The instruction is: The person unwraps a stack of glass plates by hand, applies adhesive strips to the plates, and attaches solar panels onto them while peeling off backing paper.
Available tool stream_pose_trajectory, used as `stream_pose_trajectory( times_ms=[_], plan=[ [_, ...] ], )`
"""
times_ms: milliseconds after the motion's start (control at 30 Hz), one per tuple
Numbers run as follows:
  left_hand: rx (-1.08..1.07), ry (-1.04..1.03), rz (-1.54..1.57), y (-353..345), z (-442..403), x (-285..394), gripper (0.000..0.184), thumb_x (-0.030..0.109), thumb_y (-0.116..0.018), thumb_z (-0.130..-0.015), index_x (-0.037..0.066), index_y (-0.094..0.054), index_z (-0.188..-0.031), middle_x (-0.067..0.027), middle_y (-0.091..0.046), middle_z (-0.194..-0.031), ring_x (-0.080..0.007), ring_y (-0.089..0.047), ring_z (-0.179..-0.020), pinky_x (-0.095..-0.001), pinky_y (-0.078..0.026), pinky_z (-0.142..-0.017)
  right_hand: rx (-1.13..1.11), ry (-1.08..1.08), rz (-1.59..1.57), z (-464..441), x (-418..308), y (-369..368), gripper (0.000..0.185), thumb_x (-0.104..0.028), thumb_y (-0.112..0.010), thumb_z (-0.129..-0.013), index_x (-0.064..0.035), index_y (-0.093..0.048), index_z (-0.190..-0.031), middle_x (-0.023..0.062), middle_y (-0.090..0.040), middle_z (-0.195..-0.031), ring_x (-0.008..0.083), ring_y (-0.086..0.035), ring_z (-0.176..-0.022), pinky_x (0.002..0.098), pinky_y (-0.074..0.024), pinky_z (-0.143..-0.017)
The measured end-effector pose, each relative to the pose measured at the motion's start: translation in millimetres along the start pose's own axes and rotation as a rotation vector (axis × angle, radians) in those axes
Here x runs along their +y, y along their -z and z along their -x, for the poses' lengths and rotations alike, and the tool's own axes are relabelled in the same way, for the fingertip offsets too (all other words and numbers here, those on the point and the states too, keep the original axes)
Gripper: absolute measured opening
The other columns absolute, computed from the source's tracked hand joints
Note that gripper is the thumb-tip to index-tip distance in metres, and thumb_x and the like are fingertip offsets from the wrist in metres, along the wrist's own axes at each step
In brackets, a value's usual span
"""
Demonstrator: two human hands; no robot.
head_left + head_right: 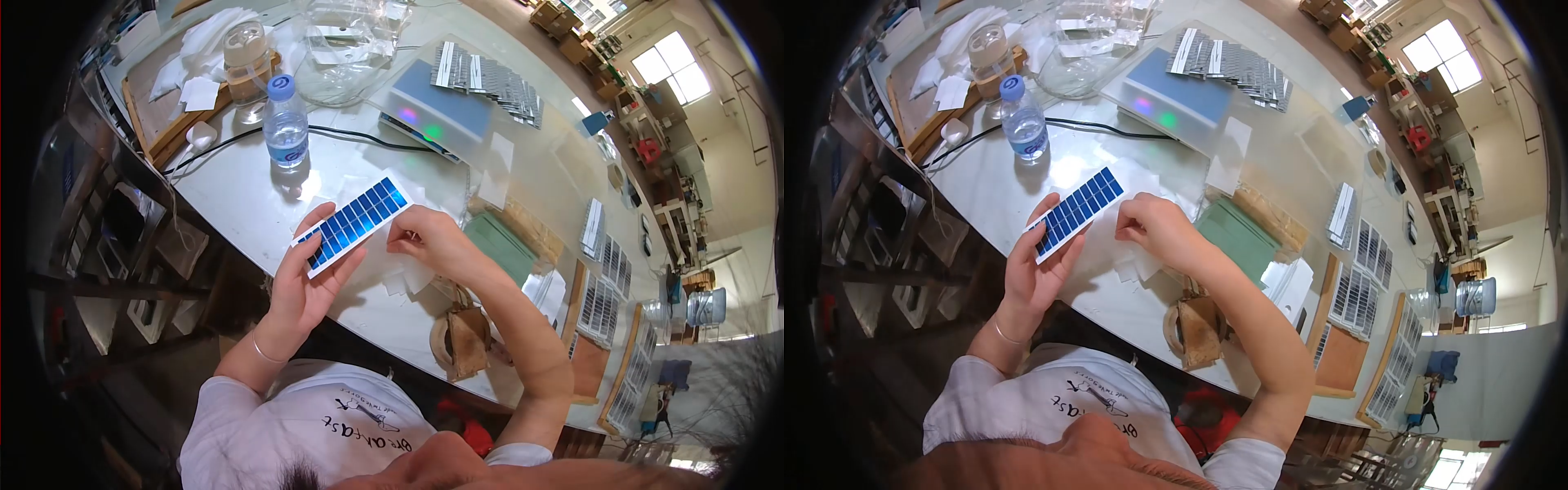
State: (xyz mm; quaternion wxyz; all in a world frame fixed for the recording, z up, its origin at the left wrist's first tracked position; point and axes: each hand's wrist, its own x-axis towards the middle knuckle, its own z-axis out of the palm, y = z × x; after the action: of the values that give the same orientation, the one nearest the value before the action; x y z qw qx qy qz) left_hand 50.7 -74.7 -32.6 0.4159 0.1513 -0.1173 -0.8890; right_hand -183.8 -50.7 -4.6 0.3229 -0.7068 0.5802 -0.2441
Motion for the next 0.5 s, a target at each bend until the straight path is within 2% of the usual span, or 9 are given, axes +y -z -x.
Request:
stream_pose_trajectory(
  times_ms=[133,233,333,500],
  plan=[
    [0.007,-0.007,0.014,-1,-1,-2,0.044,0.012,-0.046,-0.1,0.008,-0.039,-0.143,-0.0156,-0.054,-0.134,-0.0287,-0.057,-0.125,-0.0427,-0.05,-0.106,-0.012,-0.014,0.077,1,-4,1,0.014,-0.011,-0.074,-0.082,-0.0033,-0.064,-0.087,0.011,-0.061,-0.085,0.0233,-0.063,-0.078,0.0339,-0.0509,-0.072],
    [0.024,-0.026,0.022,2,1,-1,0.044,0.011,-0.046,-0.1,0.007,-0.039,-0.143,-0.0159,-0.054,-0.134,-0.0289,-0.057,-0.124,-0.0429,-0.05,-0.106,0.024,0.019,0.15,1,0,-7,0.018,-0.014,-0.076,-0.081,-0.0042,-0.062,-0.088,0.0108,-0.06,-0.086,0.0239,-0.063,-0.08,0.0357,-0.0506,-0.07],
    [0.033,-0.039,0.025,3,4,2,0.044,0.011,-0.045,-0.1,0.007,-0.039,-0.143,-0.0163,-0.054,-0.134,-0.0293,-0.058,-0.123,-0.0432,-0.05,-0.106,0.012,0.037,0.162,3,-12,-5,0.023,-0.018,-0.078,-0.078,-0.0071,-0.061,-0.089,0.0111,-0.06,-0.087,0.0305,-0.063,-0.08,0.0395,-0.0508,-0.07],
    [0.029,-0.037,0.027,5,4,2,0.043,0.01,-0.044,-0.1,0.007,-0.039,-0.143,-0.017,-0.053,-0.135,-0.0297,-0.058,-0.122,-0.0436,-0.05,-0.106,0.065,0.091,0.246,3,-9,-14,0.025,-0.019,-0.078,-0.077,-0.0074,-0.059,-0.089,0.0102,-0.058,-0.086,0.0307,-0.062,-0.081,0.0405,-0.0504,-0.069]
  ],
)
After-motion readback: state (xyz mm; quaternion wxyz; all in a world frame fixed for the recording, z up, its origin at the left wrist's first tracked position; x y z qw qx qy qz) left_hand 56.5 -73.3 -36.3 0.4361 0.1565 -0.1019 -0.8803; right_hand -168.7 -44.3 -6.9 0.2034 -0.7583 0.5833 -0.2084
